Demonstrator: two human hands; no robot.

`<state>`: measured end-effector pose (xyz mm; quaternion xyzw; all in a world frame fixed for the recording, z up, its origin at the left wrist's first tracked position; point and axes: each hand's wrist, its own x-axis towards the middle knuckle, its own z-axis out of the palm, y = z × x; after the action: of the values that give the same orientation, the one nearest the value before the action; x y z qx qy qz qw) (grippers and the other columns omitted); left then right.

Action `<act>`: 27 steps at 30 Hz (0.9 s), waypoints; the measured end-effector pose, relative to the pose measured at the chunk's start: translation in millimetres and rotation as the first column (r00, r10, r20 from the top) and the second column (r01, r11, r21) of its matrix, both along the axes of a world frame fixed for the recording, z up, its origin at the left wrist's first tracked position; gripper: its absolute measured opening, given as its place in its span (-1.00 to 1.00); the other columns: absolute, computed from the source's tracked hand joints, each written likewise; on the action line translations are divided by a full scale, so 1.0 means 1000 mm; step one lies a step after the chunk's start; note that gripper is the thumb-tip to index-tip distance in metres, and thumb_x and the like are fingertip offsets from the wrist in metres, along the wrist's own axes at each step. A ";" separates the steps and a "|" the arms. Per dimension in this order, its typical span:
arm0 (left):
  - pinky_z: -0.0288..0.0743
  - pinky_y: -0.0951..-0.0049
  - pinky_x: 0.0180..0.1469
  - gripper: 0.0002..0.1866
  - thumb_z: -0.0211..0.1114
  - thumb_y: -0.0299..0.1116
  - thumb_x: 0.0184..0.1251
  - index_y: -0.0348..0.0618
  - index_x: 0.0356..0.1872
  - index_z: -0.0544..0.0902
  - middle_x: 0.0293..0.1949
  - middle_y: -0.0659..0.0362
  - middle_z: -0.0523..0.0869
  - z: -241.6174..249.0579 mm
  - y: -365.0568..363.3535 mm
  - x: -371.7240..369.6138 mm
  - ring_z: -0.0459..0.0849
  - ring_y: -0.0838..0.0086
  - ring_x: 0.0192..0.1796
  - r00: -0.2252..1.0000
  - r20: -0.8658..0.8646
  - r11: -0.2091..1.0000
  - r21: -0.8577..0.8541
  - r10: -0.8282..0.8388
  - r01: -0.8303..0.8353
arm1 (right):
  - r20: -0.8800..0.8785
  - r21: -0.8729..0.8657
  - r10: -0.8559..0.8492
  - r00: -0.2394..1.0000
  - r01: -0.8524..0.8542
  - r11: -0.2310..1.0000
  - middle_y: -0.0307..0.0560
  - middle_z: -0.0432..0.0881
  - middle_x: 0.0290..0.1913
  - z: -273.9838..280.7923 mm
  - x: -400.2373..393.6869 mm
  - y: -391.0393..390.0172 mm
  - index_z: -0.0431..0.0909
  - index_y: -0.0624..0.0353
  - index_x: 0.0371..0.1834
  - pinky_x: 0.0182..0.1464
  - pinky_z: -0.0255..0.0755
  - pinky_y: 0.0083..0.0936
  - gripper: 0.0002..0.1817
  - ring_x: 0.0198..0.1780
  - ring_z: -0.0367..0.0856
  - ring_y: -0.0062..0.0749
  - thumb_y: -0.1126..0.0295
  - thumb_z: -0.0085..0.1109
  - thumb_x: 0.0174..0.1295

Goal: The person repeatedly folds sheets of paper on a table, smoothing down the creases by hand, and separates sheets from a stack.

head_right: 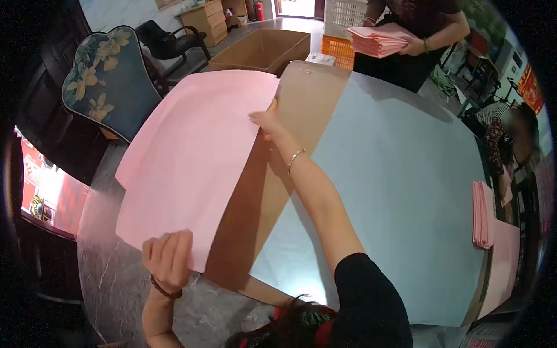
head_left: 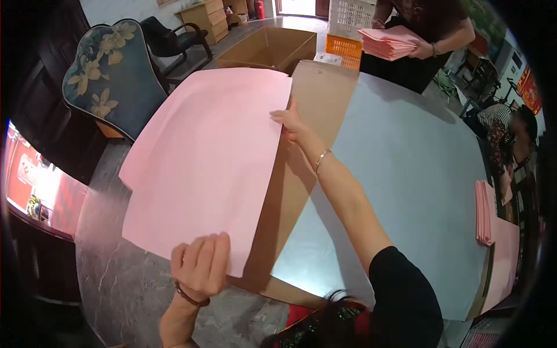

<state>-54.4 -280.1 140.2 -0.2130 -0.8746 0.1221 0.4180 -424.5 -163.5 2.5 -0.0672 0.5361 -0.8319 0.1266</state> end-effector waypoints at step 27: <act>0.23 0.52 -0.45 -0.61 0.17 -0.42 0.02 -0.22 -0.05 0.60 -0.48 0.27 0.49 -0.072 0.332 0.082 0.41 0.53 -0.52 0.521 0.469 0.684 0.303 -0.714 0.664 | -0.121 0.531 -0.484 0.867 0.468 0.706 -0.06 0.44 0.22 -0.052 0.284 0.545 0.29 0.30 0.33 0.01 0.40 -0.60 -0.36 0.03 0.50 -0.52 0.50 0.09 0.08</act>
<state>27.8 51.7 67.9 -0.5486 -0.8034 -0.1582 0.1691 -140.0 381.1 -49.5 0.1235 0.7467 -0.6497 -0.0710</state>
